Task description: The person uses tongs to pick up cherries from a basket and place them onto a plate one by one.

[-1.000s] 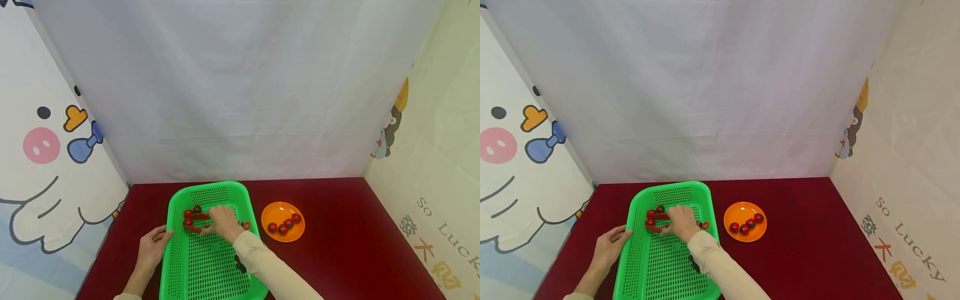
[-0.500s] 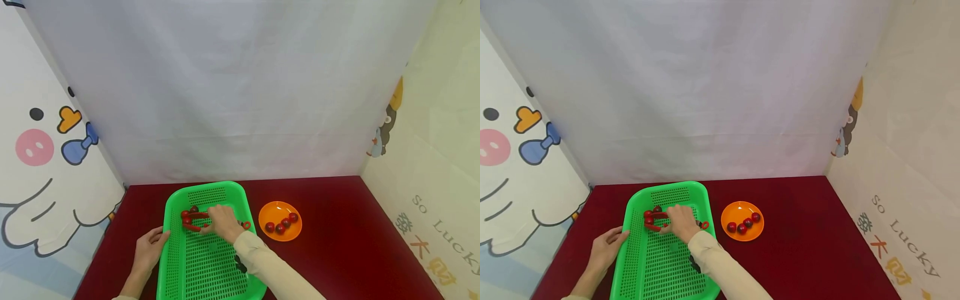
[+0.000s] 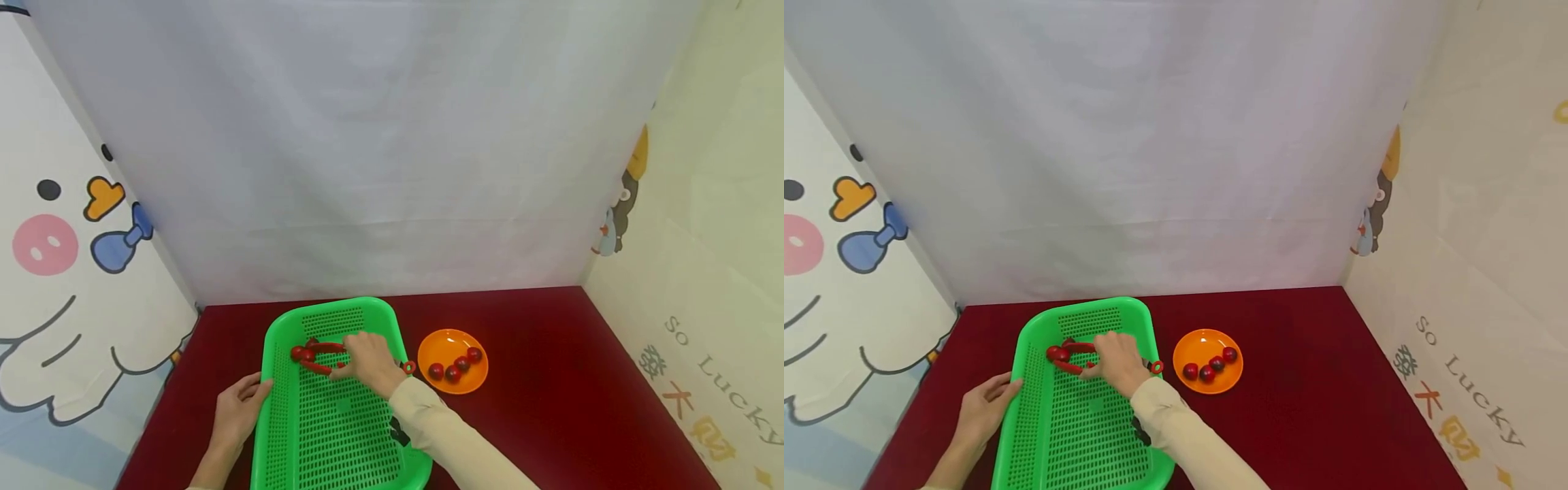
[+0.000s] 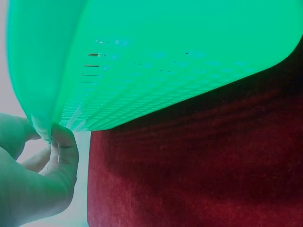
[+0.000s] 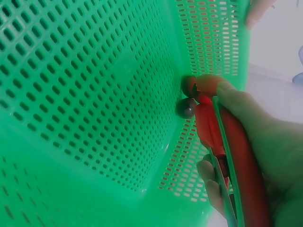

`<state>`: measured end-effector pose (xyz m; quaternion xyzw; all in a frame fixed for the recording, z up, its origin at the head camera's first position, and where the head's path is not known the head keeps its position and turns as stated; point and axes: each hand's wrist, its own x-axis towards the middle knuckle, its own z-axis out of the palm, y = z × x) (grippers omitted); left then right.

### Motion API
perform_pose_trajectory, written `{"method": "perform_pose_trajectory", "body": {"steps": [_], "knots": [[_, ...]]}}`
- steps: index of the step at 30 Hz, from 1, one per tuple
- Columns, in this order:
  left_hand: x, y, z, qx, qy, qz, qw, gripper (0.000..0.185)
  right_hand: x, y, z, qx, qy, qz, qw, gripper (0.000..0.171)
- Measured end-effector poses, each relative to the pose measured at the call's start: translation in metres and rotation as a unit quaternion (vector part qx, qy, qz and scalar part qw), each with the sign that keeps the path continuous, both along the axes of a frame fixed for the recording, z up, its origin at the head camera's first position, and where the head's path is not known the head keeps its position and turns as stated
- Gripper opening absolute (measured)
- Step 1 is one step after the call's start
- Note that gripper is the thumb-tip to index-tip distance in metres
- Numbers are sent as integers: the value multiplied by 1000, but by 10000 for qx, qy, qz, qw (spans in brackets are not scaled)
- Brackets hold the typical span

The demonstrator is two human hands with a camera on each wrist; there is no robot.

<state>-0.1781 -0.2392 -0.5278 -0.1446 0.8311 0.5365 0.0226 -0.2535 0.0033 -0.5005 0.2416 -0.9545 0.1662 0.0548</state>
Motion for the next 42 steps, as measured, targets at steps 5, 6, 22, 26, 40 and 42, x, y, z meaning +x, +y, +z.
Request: {"method": "perform_pose_trajectory", "body": {"steps": [5,6,22,26,40,42], "knots": [[0,0,1,-41,41,13,10000,50,2,7,5,-60,11,-104,9999,53],[0,0,1,-40,45,10,10000,49,3,8,6,-71,25,-123,9999,54],[-2,0,0,-32,54,0,10000,49,9,29,14,-174,88,-281,9994,49],[-1,0,0,-80,59,9,10000,50,11,36,15,-328,78,-317,9989,49],[-2,1,-1,-97,58,30,9999,50,18,54,19,-672,283,-459,9963,49],[-2,1,-1,-92,62,28,9999,50,18,57,19,-757,289,-436,9958,50]]}}
